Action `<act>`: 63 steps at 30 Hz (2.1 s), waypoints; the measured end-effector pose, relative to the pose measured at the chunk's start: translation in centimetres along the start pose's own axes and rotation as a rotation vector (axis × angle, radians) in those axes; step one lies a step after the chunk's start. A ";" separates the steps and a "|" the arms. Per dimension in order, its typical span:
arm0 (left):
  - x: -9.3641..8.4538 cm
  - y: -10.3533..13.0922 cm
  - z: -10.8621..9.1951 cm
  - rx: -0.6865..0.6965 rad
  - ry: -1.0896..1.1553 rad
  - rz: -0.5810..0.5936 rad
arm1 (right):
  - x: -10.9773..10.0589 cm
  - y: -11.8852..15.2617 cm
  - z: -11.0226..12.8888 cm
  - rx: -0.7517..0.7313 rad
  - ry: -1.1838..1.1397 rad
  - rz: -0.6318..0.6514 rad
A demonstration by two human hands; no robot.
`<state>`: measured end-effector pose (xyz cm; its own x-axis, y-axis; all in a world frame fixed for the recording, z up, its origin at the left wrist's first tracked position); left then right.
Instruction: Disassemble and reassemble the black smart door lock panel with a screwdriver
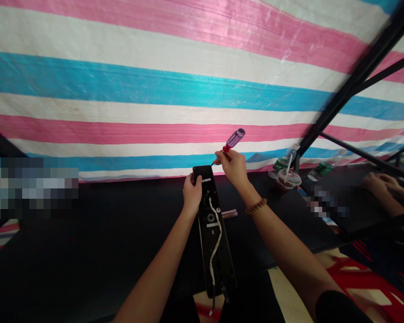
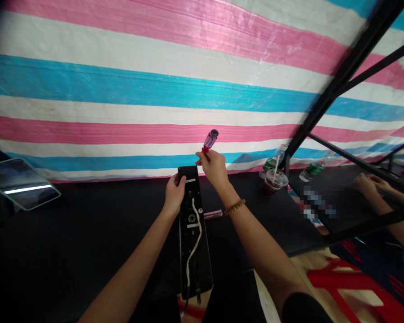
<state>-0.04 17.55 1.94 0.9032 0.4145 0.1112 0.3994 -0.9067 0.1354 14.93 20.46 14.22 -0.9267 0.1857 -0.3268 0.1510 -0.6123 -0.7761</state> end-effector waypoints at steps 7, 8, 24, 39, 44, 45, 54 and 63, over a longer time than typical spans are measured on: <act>0.1 0.1 -0.1 0.000 0.000 -0.007 | 0.1 -0.1 0.2 -0.007 -0.010 0.001; 0.1 0.1 -0.1 -0.002 0.002 -0.006 | 0.1 -0.2 0.1 0.005 -0.015 -0.002; 0.1 0.3 0.5 0.008 -0.078 -0.061 | 1.7 -0.6 -0.9 0.109 -0.073 0.115; 0.0 1.0 -0.1 0.016 -0.071 -0.060 | 1.8 -0.1 -0.2 0.205 -0.149 0.027; -0.3 0.6 0.1 0.013 -0.068 -0.056 | 2.1 0.2 -0.6 0.185 -0.277 0.058; -0.3 0.5 0.2 0.009 -0.064 -0.050 | 2.1 0.2 -0.6 0.192 -0.289 0.050; -0.2 -0.4 0.4 -0.014 -0.038 -0.013 | 1.5 -0.8 -1.2 0.205 -0.213 0.081; -0.1 -0.3 0.1 0.002 -0.053 -0.034 | 1.7 -0.7 -1.8 0.176 -0.211 0.119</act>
<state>-0.24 17.76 1.82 0.8961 0.4406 0.0547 0.4304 -0.8923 0.1366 13.90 22.53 13.25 -0.9599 -0.0477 -0.2763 0.2177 -0.7477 -0.6273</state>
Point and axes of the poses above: each hand's wrist, its own y-axis away from the middle knuckle, its own x-axis out of the palm, z = x × y, the point moved 3 cm from there along -y, towards the middle knuckle, and after that the axes turned 12 degrees about -x, right-handed, at the moved point
